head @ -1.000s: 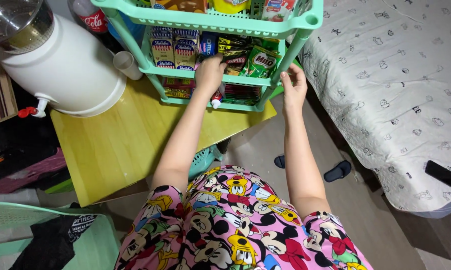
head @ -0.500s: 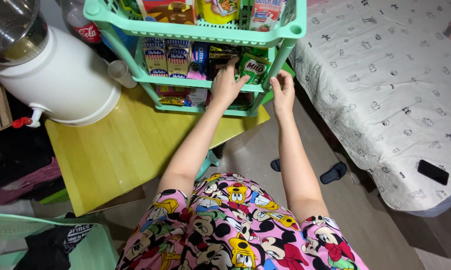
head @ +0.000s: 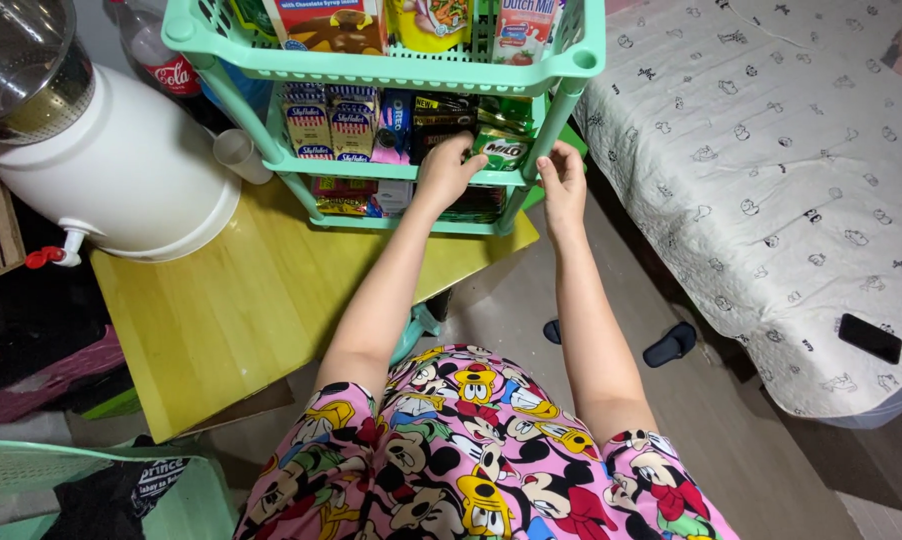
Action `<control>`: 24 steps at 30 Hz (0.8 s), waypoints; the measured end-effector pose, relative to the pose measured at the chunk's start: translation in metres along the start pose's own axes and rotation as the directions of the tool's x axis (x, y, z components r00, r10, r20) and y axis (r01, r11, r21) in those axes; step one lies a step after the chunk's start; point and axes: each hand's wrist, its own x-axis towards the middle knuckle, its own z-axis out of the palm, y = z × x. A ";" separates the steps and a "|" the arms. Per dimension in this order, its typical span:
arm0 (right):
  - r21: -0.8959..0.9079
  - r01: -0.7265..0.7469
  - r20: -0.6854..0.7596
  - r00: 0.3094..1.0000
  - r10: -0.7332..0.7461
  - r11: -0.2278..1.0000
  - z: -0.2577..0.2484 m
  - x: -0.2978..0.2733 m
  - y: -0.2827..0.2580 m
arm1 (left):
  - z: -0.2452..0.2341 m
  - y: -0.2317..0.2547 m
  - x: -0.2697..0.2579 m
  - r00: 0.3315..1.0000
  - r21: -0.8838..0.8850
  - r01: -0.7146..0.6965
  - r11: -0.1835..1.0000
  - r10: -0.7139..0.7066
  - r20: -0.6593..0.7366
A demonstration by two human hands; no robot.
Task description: Organize various packaged snacks and condiments on a green multi-tiered plastic rack.
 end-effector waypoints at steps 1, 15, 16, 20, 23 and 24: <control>0.000 0.002 0.000 1.000 -0.002 1.000 0.000 -0.001 -0.002 | -0.001 -0.001 0.001 1.000 0.000 -0.002 1.000 0.002 -0.001; 0.222 -0.327 0.108 0.945 0.310 0.919 -0.003 -0.040 0.014 | -0.009 -0.070 0.000 0.998 -0.903 0.043 0.428 0.020 0.057; 0.223 -0.330 0.109 0.944 0.312 0.917 0.001 -0.042 0.015 | -0.011 -0.069 -0.004 0.998 -0.902 0.045 0.429 0.017 0.058; 0.345 -0.462 0.264 0.883 0.388 0.817 0.015 -0.052 0.000 | -0.021 -0.057 -0.022 0.962 -0.893 0.194 0.406 0.101 0.254; 0.415 -0.567 0.438 0.810 0.391 0.711 0.018 -0.057 -0.008 | -0.017 -0.044 -0.032 0.941 -0.822 0.265 0.505 0.052 0.335; 0.427 -0.601 0.512 0.777 0.367 0.676 0.018 -0.058 -0.008 | -0.015 -0.041 -0.034 0.938 -0.761 0.285 0.583 -0.007 0.346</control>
